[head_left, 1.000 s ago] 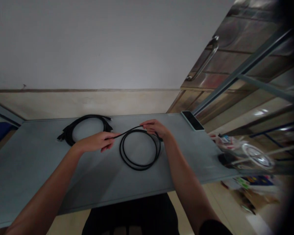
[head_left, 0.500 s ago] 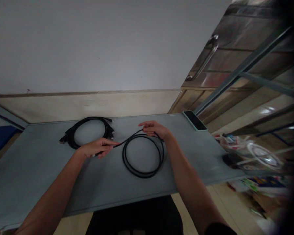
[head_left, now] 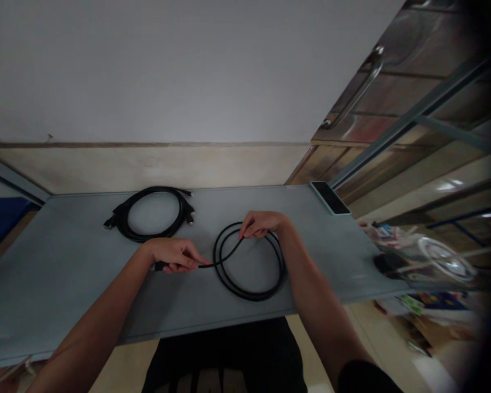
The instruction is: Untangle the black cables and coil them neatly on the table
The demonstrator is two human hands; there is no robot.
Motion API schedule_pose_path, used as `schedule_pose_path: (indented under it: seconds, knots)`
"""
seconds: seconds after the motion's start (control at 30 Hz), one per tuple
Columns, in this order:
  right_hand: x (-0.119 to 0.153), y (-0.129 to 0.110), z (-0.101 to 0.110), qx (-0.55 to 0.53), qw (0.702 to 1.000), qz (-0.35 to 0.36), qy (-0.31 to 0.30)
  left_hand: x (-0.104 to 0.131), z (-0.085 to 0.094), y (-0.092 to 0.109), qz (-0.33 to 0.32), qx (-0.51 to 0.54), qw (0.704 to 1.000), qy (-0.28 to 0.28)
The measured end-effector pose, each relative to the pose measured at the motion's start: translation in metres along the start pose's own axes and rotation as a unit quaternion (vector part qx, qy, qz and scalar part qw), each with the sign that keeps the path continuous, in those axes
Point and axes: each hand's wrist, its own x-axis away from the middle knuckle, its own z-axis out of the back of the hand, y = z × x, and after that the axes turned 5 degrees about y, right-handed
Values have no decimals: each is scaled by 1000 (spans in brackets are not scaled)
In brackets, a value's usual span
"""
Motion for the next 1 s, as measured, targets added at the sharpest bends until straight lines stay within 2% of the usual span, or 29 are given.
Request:
schedule_pose_path:
  seconds: [0.07, 0.17, 0.2, 0.27, 0.37, 0.47, 0.53, 0.6, 0.67, 0.73, 0.8, 0.87, 0.93, 1.0]
  knots:
    - [4, -1, 3, -33, 994, 67, 83, 0, 4, -1, -54, 33, 995, 75]
    - [12, 0, 11, -106, 947, 196, 233, -1, 13, -1, -156, 125, 952, 231]
    - [15, 0, 13, -123, 932, 219, 263, -2, 15, -1, -180, 152, 936, 260]
    - [17, 2, 17, -140, 918, 226, 293, -4, 15, 0, -205, 182, 918, 286]
    - [20, 4, 20, -146, 923, 198, 296, -10, 11, 1, -208, 183, 914, 297]
    - [25, 7, 22, -124, 952, 146, 239, -13, 7, -2, -185, 146, 929, 286]
    - [28, 9, 23, -91, 978, 91, 162, -12, 7, -4, -146, 109, 956, 231]
    - [27, 9, 22, -56, 994, 40, 88, -11, 5, -7, -81, 76, 985, 135]
    - [24, 8, 20, -35, 997, 28, 66, -11, 3, -8, -31, 56, 996, 60]
    - [21, 6, 19, -41, 990, 70, 115, -12, 1, -8, -33, 57, 996, 58]
    - [21, 3, 18, -68, 967, 141, 199, -14, 1, -6, -82, 83, 985, 124]
    - [24, 1, 19, -93, 940, 197, 261, -14, 3, -4, -138, 124, 962, 200]
    - [28, 1, 20, -106, 927, 220, 285, -13, 6, -1, -169, 162, 943, 237]
    - [30, 2, 20, -114, 922, 218, 299, -11, 8, 0, -178, 184, 937, 236]
